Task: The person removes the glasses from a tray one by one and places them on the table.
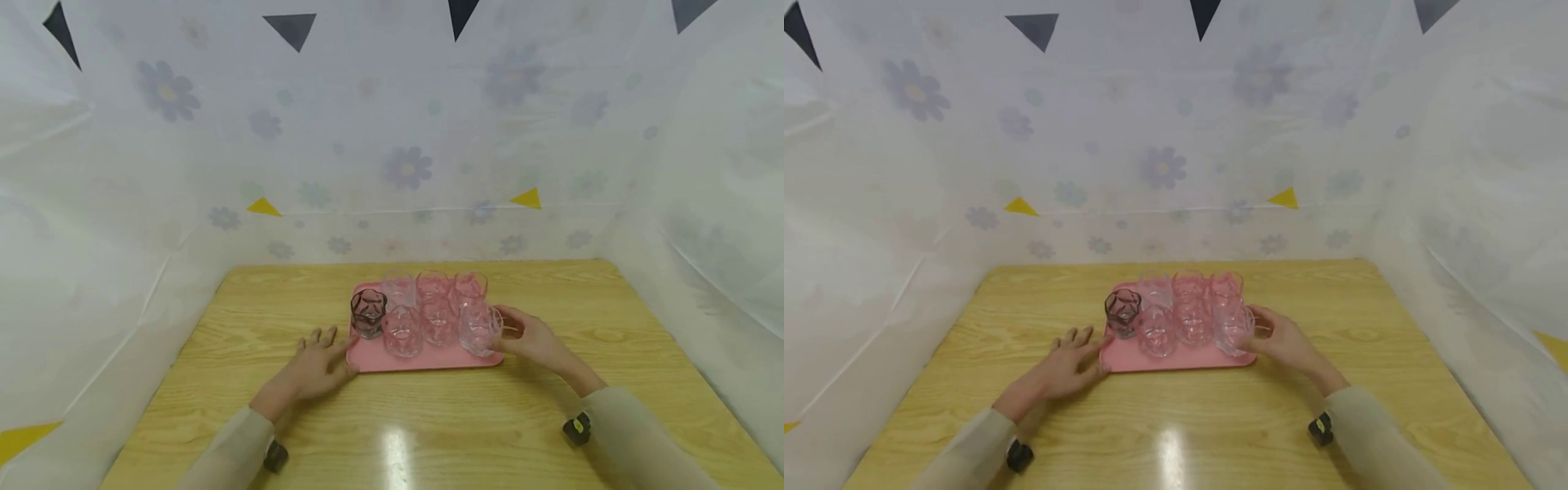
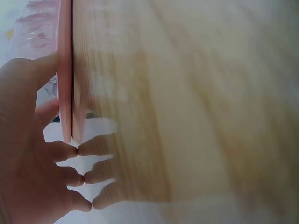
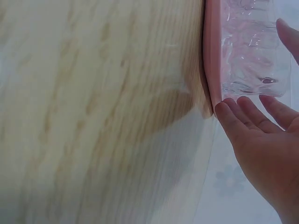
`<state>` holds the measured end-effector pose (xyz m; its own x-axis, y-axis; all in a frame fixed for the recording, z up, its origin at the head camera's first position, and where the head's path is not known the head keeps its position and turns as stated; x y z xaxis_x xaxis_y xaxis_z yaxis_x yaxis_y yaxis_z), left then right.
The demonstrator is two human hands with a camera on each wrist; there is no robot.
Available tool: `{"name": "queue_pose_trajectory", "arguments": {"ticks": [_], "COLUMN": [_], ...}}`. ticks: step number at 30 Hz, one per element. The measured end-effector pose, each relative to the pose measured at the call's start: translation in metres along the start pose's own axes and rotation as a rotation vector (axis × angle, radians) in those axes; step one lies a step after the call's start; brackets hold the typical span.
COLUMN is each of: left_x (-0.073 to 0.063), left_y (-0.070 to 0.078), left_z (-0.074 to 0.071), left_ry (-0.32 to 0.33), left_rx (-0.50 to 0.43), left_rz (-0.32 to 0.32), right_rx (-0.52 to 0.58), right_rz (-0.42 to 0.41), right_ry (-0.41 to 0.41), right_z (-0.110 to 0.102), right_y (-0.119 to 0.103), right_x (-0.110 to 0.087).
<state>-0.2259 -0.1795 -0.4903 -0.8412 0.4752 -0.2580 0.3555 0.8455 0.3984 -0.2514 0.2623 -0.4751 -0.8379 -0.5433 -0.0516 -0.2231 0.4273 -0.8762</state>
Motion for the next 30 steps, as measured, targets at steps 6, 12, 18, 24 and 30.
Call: {"name": "queue_pose_trajectory", "arguments": {"ticks": [6, 12, 18, 24, 30], "left_x": [0.001, 0.002, 0.002, 0.003, 0.003], "left_y": [-0.001, 0.000, 0.000, -0.001, -0.001], "left_z": [-0.001, -0.001, 0.000, 0.000, -0.001], "left_ry": [-0.010, -0.010, -0.009, -0.003, -0.014], "left_rx": [-0.015, -0.012, -0.013, -0.013, -0.019], "left_rz": [0.003, 0.000, -0.008, -0.010, -0.012], "right_rx": [0.003, -0.025, -0.077, -0.146, -0.202], "right_rz": [0.005, 0.077, 0.109, 0.122, 0.101], "right_ry": [0.004, 0.021, 0.049, 0.070, 0.114], "right_z": [0.003, 0.009, 0.012, 0.013, 0.014], "right_y": [-0.001, -0.001, -0.003, -0.001, -0.003], "right_x": [0.006, 0.009, 0.012, 0.014, 0.016]}}
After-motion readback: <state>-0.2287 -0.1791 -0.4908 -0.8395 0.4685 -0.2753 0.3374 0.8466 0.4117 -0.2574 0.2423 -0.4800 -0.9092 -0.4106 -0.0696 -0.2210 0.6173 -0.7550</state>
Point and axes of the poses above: each hand's wrist, its own x-axis towards the middle knuckle, its own z-axis out of the palm, y = z × x, the point moved 3 cm from there along x, towards the middle knuckle, and after that the axes turned 12 degrees about -y, right-handed, at the moved point
